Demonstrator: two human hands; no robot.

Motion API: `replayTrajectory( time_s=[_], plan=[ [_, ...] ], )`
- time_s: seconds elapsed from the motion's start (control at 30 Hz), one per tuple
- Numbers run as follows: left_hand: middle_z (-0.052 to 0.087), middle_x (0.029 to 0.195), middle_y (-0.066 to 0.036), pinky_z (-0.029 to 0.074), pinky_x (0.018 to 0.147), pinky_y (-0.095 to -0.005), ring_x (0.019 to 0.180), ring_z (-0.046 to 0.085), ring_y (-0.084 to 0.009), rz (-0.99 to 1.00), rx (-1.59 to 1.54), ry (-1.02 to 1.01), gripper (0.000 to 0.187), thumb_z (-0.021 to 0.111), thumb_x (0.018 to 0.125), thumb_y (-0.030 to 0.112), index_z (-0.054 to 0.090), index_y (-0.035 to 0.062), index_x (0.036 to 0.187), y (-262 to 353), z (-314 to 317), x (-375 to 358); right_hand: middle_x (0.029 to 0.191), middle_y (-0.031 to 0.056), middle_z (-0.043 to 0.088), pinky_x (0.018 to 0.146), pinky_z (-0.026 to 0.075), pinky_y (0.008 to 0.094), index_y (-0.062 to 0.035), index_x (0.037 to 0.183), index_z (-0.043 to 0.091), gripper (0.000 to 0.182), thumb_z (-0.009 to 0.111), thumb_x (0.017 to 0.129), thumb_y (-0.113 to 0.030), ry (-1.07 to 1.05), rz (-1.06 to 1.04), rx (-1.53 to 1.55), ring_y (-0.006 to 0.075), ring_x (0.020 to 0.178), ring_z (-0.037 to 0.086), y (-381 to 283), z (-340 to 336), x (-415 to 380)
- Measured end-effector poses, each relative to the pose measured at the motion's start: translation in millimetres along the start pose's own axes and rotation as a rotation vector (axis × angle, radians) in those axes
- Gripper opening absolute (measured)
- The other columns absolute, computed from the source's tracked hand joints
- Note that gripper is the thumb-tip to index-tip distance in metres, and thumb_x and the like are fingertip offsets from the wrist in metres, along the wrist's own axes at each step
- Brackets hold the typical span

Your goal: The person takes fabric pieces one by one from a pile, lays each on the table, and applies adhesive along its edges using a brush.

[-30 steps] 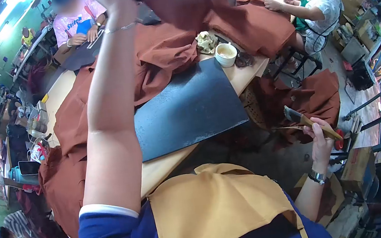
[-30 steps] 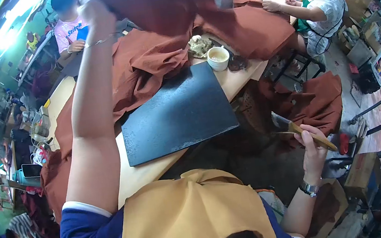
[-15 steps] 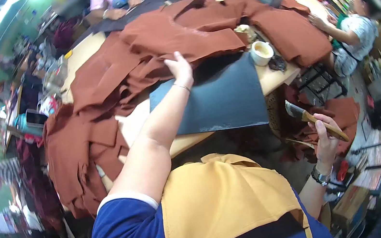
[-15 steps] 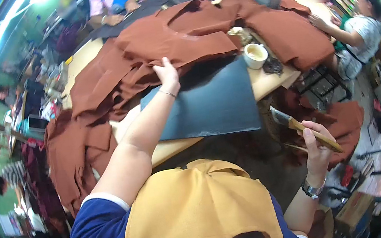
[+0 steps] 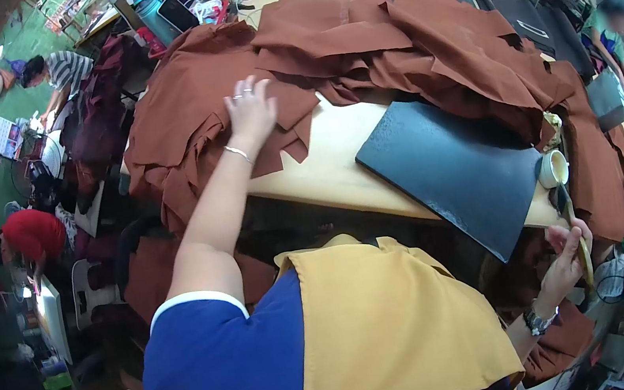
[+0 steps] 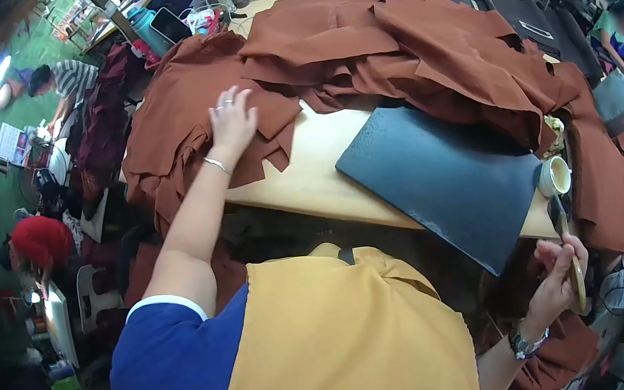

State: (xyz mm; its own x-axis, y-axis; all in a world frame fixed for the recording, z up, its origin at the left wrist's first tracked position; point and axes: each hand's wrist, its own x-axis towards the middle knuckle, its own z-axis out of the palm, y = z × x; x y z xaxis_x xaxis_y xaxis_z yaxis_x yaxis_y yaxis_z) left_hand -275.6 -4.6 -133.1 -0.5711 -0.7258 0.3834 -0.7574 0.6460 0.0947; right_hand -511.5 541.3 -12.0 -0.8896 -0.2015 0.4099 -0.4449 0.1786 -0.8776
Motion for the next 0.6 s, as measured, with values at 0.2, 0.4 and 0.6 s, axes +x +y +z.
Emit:
replayTrajectory(
  time_s=[0.2,0.4,0.6],
  plan=[
    [0.045,0.152,-0.008,0.025,0.113,-0.0686,0.145,0.036,-0.0298,0.284,0.13,-0.179,0.047,0.063,0.085,0.011,0.064,0.0269,0.128,-38,16,5,0.093,0.0148,0.073,0.076,0.057,0.0288,0.0007,0.115,0.056,0.027,0.051,0.107,-0.024,-0.183,-0.091,0.092,0.0168,0.079,0.068,-8,36,7],
    [0.065,0.13,-0.008,0.035,0.11,-0.0608,0.128,0.056,-0.0261,0.228,-0.148,-0.031,0.028,0.061,0.094,0.022,0.072,0.0248,0.119,-32,21,8,0.096,0.0145,0.073,0.078,0.056,0.0276,0.001,0.112,0.057,0.026,0.051,0.107,-0.023,-0.215,-0.107,0.01,0.0158,0.081,0.067,-8,33,2],
    [0.068,0.124,-0.009,0.051,0.094,-0.0276,0.108,0.065,-0.0136,-0.154,-1.141,-0.088,0.036,0.044,0.107,0.019,0.06,-0.0009,0.132,60,-22,17,0.107,0.0175,0.069,0.087,0.058,0.0332,0.0023,0.11,0.057,0.017,0.056,0.104,-0.014,-0.043,-0.098,-0.036,0.0233,0.099,0.069,9,14,-5]
  ],
)
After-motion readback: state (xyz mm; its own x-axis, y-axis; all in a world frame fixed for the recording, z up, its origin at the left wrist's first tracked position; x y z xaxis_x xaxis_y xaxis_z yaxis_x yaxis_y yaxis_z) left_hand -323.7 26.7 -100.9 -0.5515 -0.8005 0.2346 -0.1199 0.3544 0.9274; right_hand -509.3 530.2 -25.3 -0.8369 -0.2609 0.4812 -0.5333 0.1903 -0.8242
